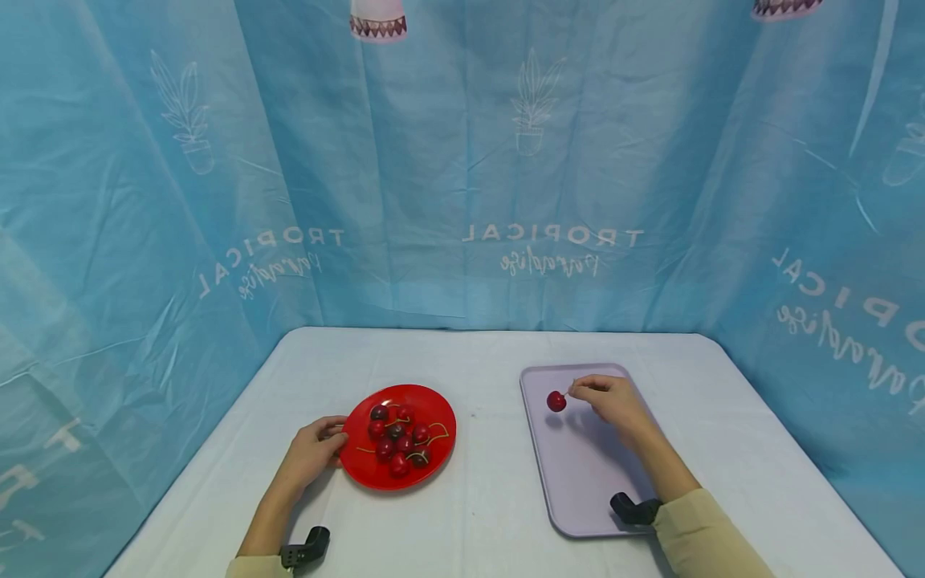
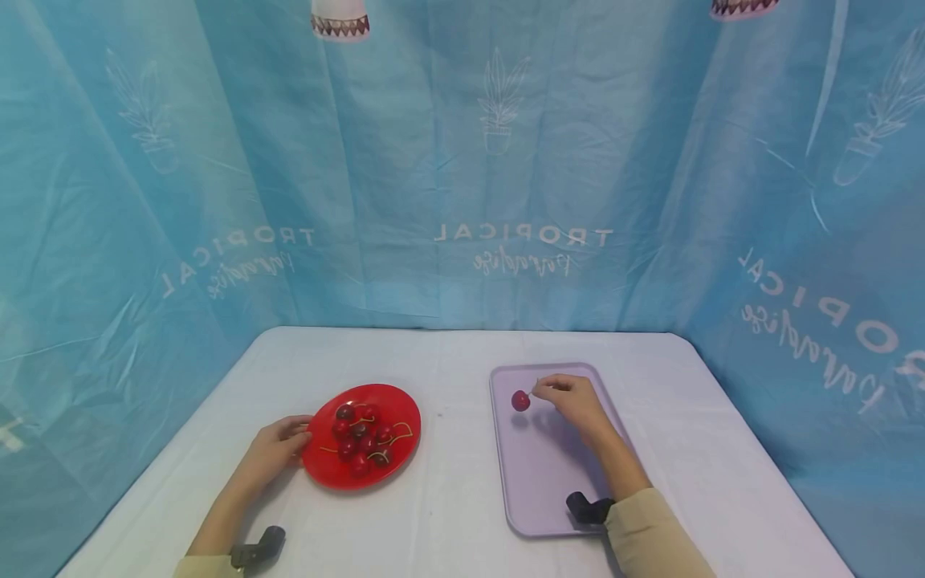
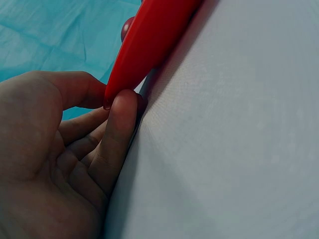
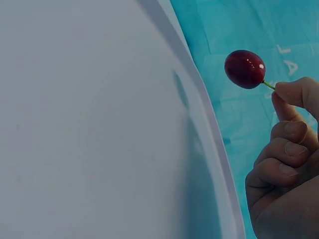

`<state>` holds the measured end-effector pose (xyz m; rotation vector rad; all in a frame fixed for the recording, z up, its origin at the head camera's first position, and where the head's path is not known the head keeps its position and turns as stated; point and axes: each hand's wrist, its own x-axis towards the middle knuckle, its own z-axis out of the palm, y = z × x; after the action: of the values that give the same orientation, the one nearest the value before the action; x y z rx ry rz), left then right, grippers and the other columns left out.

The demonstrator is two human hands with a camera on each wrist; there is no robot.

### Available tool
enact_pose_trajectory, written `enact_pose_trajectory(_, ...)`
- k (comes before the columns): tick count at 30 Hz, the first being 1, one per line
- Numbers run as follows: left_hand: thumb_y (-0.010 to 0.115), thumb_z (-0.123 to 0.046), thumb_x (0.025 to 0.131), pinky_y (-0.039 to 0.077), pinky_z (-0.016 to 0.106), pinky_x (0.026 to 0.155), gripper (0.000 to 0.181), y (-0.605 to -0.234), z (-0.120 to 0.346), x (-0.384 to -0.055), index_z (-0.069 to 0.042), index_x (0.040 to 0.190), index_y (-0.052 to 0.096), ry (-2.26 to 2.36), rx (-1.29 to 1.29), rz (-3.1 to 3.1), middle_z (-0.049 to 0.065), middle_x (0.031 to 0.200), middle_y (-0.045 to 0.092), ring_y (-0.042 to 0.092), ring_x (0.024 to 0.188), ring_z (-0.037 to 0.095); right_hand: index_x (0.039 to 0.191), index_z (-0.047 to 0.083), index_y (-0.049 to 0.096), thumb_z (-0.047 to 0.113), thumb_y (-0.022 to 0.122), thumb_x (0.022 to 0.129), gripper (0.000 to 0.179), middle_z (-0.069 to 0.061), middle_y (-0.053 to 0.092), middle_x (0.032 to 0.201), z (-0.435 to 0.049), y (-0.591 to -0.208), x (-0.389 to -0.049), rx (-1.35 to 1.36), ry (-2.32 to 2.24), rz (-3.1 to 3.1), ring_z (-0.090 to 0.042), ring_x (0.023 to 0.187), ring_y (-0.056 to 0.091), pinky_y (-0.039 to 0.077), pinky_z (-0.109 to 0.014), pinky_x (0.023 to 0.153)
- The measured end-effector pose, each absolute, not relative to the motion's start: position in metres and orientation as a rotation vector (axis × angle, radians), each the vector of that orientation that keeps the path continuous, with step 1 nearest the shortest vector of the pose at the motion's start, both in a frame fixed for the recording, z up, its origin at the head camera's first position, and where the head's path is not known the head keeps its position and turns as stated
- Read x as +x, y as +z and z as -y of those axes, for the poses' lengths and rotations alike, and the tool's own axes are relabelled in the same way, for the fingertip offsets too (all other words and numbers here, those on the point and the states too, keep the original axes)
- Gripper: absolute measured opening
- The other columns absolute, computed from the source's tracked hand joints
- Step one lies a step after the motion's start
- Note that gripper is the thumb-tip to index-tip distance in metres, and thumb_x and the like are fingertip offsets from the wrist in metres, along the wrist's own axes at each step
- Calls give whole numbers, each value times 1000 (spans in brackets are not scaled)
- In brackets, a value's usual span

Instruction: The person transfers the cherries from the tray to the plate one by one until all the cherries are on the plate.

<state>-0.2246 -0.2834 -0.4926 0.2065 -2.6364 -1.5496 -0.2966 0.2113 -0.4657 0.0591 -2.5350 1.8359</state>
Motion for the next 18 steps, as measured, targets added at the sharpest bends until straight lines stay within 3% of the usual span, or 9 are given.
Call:
enact_pose_trajectory(4, 61, -17, 92, 56, 27, 66, 41, -493, 284, -225, -1, 129, 54, -1549, 201, 2638, 15, 114, 62, 62, 79, 19, 100, 6, 72, 28, 74, 84, 28, -3, 68, 95, -208, -466, -298, 67, 1859, 2526, -35, 93, 52, 42, -27, 57)
enact_pose_trajectory(12, 61, -17, 92, 56, 29, 66, 41, -495, 285, -227, -1, 129, 54, -1556, 219, 2637, 15, 113, 62, 62, 77, 19, 100, 8, 72, 33, 76, 82, 31, -3, 67, 99, -193, -464, -302, 97, 1822, 2538, -27, 95, 52, 43, -35, 71)
enact_pose_trajectory(18, 61, -16, 91, 56, 29, 66, 41, -494, 284, -225, 0, 129, 55, -1558, 207, 2636, 15, 113, 62, 62, 77, 19, 99, 9, 73, 33, 76, 82, 31, -5, 66, 99, -181, -462, -305, 107, 1833, 2542, -33, 96, 51, 42, -32, 63)
